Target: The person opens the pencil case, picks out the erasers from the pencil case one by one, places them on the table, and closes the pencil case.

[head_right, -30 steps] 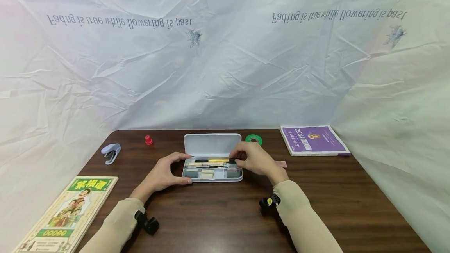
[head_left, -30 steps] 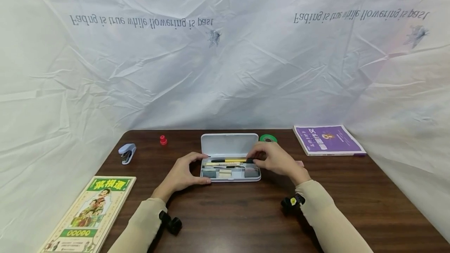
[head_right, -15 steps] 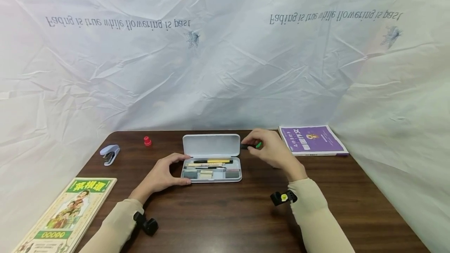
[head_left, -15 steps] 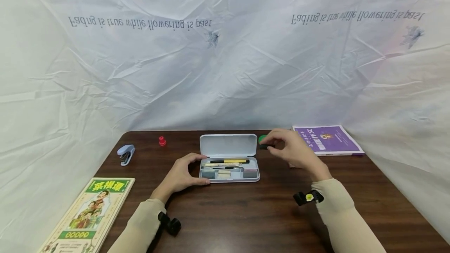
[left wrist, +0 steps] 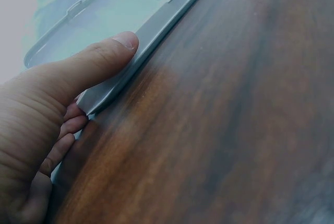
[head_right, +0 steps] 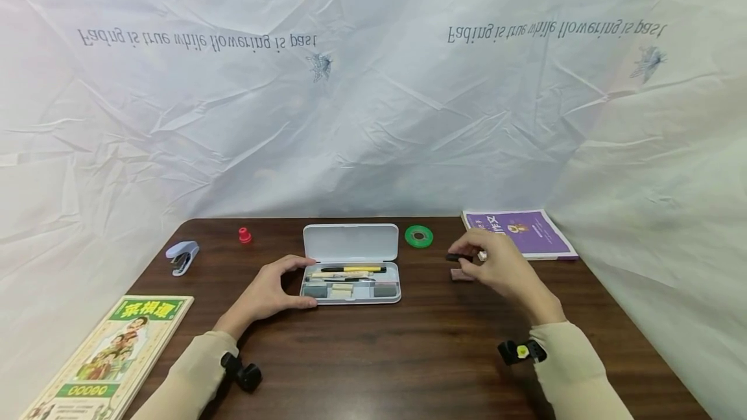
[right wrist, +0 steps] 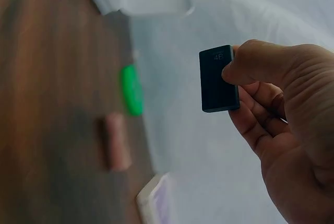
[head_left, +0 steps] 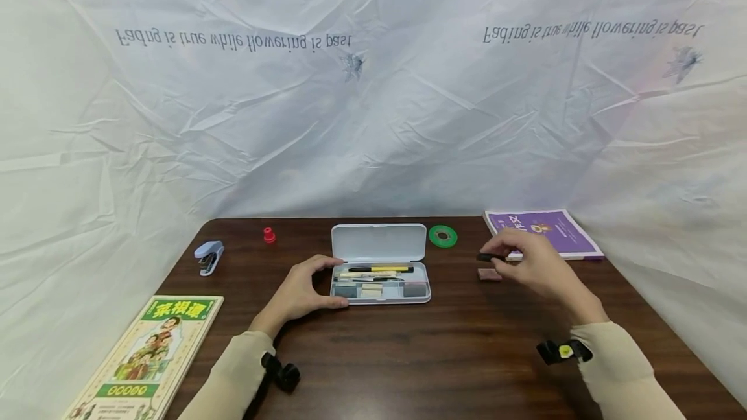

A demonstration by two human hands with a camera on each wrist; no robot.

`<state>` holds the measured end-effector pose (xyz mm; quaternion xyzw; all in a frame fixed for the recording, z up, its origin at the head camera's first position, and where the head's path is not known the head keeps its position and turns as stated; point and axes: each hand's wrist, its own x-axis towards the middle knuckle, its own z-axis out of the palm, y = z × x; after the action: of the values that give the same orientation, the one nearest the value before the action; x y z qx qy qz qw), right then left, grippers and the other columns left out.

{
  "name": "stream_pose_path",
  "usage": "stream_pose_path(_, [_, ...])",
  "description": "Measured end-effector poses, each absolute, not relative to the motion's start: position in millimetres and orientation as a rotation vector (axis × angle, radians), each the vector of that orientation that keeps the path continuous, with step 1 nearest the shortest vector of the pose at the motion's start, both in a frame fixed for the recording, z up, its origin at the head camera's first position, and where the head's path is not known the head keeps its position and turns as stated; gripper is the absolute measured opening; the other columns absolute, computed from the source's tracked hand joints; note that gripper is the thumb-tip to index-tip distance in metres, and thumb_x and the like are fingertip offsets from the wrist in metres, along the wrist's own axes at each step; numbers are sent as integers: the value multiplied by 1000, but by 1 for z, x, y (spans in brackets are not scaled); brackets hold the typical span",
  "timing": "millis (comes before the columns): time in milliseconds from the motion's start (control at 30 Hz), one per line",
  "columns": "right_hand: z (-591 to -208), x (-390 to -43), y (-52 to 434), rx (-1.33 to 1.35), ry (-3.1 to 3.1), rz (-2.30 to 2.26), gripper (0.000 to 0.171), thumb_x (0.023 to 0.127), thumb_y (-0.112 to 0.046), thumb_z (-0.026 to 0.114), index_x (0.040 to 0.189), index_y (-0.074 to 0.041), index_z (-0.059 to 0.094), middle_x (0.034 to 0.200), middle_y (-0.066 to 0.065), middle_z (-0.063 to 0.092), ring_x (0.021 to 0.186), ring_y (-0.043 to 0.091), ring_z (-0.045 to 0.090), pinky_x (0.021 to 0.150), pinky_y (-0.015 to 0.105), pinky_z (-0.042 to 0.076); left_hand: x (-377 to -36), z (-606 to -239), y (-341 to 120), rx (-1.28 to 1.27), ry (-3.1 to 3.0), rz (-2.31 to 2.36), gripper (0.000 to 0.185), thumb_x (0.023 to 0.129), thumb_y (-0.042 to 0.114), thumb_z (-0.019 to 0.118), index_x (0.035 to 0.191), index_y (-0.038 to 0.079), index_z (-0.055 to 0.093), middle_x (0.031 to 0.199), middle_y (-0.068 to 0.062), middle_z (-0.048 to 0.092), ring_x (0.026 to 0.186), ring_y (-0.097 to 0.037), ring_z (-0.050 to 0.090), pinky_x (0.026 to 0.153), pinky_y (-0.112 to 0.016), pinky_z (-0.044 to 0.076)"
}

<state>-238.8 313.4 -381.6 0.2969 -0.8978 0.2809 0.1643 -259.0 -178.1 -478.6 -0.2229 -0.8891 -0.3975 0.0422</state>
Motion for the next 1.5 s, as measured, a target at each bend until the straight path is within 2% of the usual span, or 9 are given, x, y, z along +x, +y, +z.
stream_pose_path(100, [-395, -232, 324, 810, -2606, 812, 39, 88, 10, 89, 107, -23, 82, 100, -12, 74, 90, 5, 67, 79, 28, 60, -259, -478, -178, -685, -2719, -1216, 82, 76, 55, 103, 146, 26, 72, 147, 3, 69, 142, -27, 62, 118, -60, 49])
stream_pose_path(233, [-413, -227, 332, 834, -2607, 872, 40, 84, 15, 88, 104, -19, 81, 98, -8, 75, 87, 4, 66, 76, 27, 59, -258, -478, -179, -678, -2721, -1220, 82, 76, 55, 103, 147, 26, 72, 148, 3, 69, 142, -28, 62, 118, -60, 49])
stream_pose_path(467, [-434, -224, 337, 872, -2611, 800, 44, 81, 11, 92, 100, -27, 79, 98, -15, 73, 87, 4, 66, 74, 29, 59, -258, -478, -179, -672, -2723, -1224, 82, 77, 55, 103, 147, 25, 72, 148, 3, 69, 142, -28, 62, 118, -60, 49])
stream_pose_path(867, [-435, -223, 339, 953, -2777, 896, 33, 88, 3, 91, 102, -25, 79, 103, -11, 72, 91, 8, 65, 78, 28, 58, -258, -477, -177, -690, -2717, -1227, 82, 76, 54, 103, 147, 25, 72, 146, 4, 70, 141, -26, 62, 118, -58, 49])
stream_pose_path(1033, [-433, -225, 336, 915, -2730, 884, 32, 88, 3, 92, 101, -24, 80, 101, -13, 75, 89, 5, 68, 75, 28, 58, -257, -477, -178, -672, -2724, -1224, 82, 76, 55, 103, 147, 26, 72, 148, 3, 69, 141, -27, 62, 118, -59, 50])
stream_pose_path(1233, [-426, -229, 322, 883, -2573, 1047, 29, 92, 6, 88, 114, -10, 80, 108, 3, 83, 94, 15, 77, 81, 26, 63, -257, -478, -178, -666, -2727, -1215, 82, 76, 56, 103, 147, 26, 72, 148, 3, 69, 141, -27, 62, 118, -60, 49])
stream_pose_path(1400, [-418, -234, 305, 802, -2541, 1116, 32, 95, -3, 89, 122, -17, 79, 107, 4, 80, 92, 11, 75, 81, 25, 63, -257, -478, -178, -663, -2731, -1209, 82, 76, 56, 102, 147, 27, 72, 148, 3, 69, 141, -27, 62, 118, -60, 49])
stream_pose_path(1500, [-415, -239, 291, 804, -2516, 1185, 34, 94, -3, 90, 124, -15, 79, 110, 4, 79, 94, 11, 75, 83, 26, 64, -257, -478, -178, -666, -2729, -1217, 82, 76, 56, 103, 147, 27, 72, 147, 3, 69, 142, -27, 61, 118, -60, 49])
